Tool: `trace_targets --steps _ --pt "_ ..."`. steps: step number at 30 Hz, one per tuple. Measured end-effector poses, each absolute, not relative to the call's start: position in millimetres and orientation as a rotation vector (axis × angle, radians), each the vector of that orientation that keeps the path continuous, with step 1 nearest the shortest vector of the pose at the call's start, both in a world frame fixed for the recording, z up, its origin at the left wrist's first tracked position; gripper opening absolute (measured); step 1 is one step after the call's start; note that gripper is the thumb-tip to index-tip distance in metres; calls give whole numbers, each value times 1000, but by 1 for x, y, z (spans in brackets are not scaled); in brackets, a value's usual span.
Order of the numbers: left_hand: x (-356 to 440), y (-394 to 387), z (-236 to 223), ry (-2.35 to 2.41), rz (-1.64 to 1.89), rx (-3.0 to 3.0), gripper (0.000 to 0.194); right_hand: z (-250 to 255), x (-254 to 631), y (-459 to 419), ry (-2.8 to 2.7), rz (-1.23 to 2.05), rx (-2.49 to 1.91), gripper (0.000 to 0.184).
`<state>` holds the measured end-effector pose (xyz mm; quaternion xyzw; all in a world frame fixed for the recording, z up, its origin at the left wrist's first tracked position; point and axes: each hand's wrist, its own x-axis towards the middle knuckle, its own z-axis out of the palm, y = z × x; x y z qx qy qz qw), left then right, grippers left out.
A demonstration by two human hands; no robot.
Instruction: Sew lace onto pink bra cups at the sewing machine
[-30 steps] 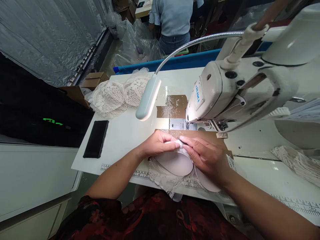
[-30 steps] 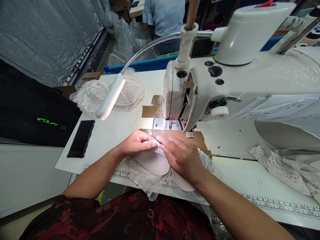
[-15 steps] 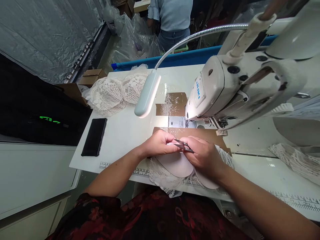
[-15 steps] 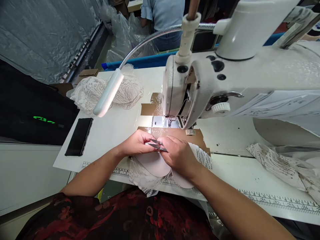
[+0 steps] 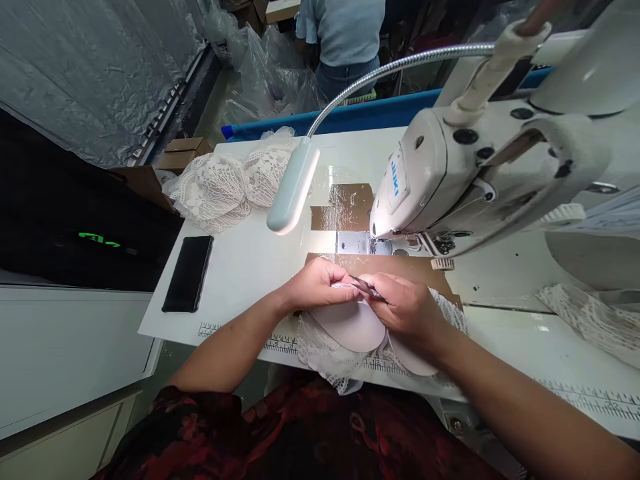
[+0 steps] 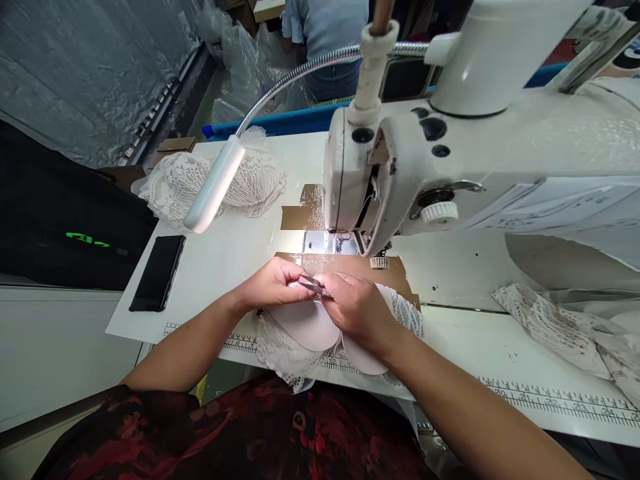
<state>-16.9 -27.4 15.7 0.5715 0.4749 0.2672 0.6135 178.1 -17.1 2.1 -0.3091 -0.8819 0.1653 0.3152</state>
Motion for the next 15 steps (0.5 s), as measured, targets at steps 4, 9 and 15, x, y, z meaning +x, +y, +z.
trace_targets --steps 4,9,15 --pt "-17 -26 14 1076 558 1340 22 2 176 -18 -2394 339 -833 18" --pt "-21 -26 14 1133 570 1329 26 20 182 -14 -2265 601 -1028 17" --pt "-21 -27 15 1126 581 1315 26 19 184 -15 -2251 697 -963 16"
